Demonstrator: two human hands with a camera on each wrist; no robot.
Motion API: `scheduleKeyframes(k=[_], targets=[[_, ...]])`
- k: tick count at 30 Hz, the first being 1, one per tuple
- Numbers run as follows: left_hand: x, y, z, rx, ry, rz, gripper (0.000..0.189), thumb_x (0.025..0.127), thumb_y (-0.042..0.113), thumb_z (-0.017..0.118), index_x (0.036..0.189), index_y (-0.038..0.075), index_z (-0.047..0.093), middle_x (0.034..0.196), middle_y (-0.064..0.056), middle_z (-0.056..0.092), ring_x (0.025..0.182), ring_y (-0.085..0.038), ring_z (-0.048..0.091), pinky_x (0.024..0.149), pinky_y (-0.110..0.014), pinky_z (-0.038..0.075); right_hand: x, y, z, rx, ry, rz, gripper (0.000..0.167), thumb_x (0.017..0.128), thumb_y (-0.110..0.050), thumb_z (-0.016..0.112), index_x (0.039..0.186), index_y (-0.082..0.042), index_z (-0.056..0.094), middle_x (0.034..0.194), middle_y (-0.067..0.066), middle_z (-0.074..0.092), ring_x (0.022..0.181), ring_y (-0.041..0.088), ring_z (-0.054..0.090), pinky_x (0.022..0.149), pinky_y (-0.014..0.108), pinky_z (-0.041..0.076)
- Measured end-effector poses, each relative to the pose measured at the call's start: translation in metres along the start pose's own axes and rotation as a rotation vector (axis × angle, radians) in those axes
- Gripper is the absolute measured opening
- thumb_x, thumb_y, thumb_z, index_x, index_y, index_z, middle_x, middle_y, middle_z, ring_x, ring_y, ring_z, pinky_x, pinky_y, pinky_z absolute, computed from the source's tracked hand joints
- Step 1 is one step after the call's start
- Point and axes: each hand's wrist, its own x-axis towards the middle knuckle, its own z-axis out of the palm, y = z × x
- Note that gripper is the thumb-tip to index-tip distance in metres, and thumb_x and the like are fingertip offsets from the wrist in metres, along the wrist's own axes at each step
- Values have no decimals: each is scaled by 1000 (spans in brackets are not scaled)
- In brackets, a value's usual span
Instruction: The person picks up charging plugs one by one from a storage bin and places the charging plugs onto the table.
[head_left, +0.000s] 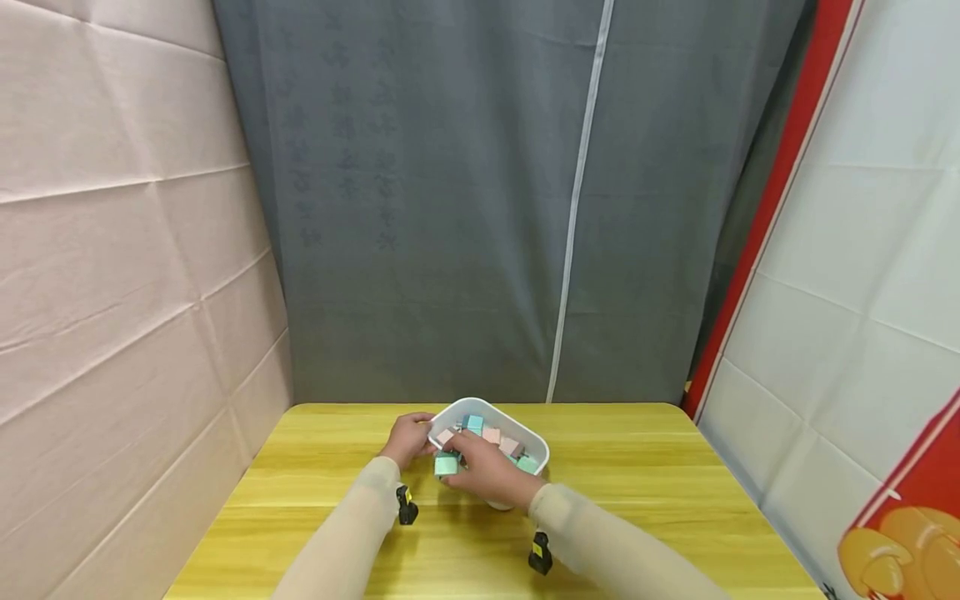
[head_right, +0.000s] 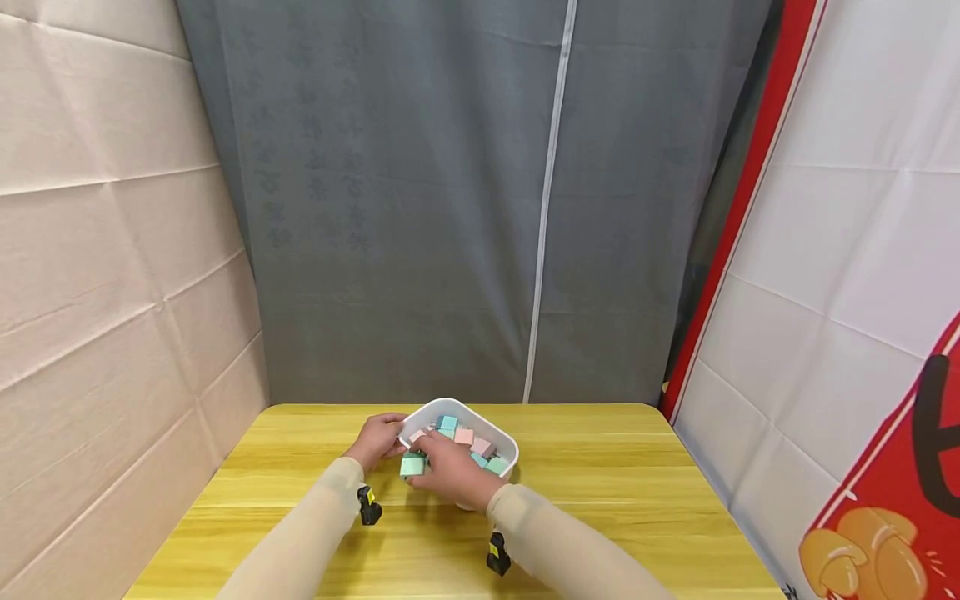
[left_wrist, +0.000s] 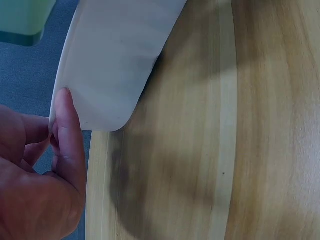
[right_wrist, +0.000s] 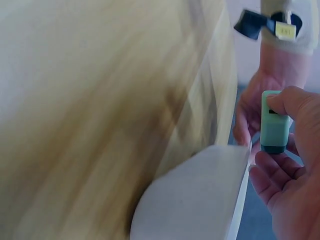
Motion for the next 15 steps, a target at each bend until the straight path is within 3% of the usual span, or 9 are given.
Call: scheduleKeyframes(k=[6, 15], targets=[[3, -2, 1, 0, 9, -24, 34, 113, 12, 57, 139, -4, 71, 117, -24, 74, 75, -15, 67, 70, -28, 64, -9, -13, 2, 50, -38, -19, 42, 97, -28, 88, 133, -15, 71, 127, -5, 66, 106, 19, 69, 89, 23, 56], [3, -2, 1, 30, 0, -59, 37, 113, 19, 61, 143, 0, 70, 128, -23, 71, 83, -21, 68, 73, -28, 64, -22, -28, 8, 25, -78, 21, 42, 93, -30, 91, 129, -20, 71, 117, -11, 62, 102, 8, 64, 88, 23, 57]])
